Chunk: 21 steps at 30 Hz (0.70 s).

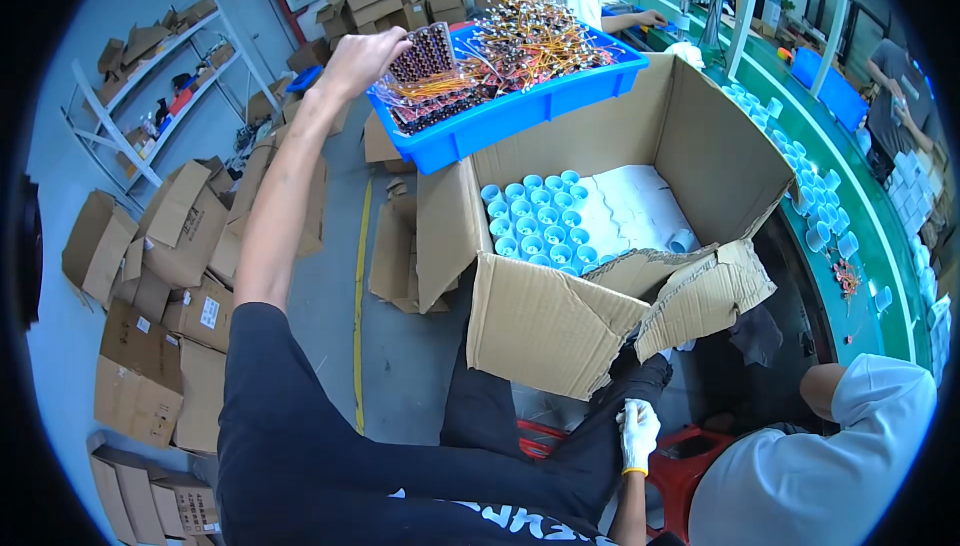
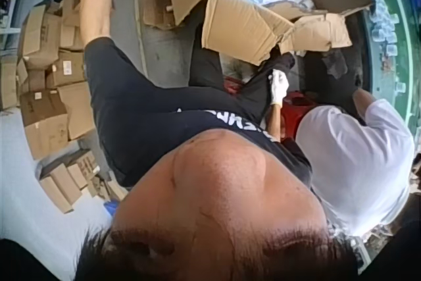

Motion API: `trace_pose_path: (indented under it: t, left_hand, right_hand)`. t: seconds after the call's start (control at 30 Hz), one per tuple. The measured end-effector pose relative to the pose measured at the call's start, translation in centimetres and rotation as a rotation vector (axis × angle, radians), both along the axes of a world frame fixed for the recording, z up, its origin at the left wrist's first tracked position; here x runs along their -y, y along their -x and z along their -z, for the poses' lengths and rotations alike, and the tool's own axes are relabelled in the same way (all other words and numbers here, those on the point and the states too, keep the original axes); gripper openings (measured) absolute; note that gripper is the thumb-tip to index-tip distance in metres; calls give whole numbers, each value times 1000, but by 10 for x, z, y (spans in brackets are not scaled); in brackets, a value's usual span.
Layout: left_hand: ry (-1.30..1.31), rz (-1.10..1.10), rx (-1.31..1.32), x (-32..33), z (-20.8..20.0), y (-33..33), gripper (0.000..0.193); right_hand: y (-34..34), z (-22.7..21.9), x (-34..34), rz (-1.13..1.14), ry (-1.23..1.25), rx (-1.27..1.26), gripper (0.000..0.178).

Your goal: Manually inspecting and arranging wires on small electronic circuit boards before placing them in containers.

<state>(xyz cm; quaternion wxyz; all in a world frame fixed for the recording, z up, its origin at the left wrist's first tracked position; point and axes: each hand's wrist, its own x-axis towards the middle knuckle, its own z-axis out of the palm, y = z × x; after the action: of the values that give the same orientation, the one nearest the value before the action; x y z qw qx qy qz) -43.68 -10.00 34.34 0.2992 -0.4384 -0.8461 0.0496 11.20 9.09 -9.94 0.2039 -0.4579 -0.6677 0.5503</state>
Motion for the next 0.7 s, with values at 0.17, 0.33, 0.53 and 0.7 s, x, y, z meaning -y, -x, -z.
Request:
trace_pose_path:
  t: [0.17,0.33,0.53,0.7]
  left_hand:
    - [-191,282,-276,19,-36,14,18]
    - [-505,193,-284,33,-73,5,19]
    - [-1296,552,81,57,-82,-33,30]
    - [-1535,843,1219,20,14,-227,32]
  right_hand:
    - [4,-4,1,3,54,14,17]
    - [-3,2,1,21,57,-8,16]
    - [-10,-10,4,28,140,-15,16]
    - [-4,-82,23,-248,237,-281,28]
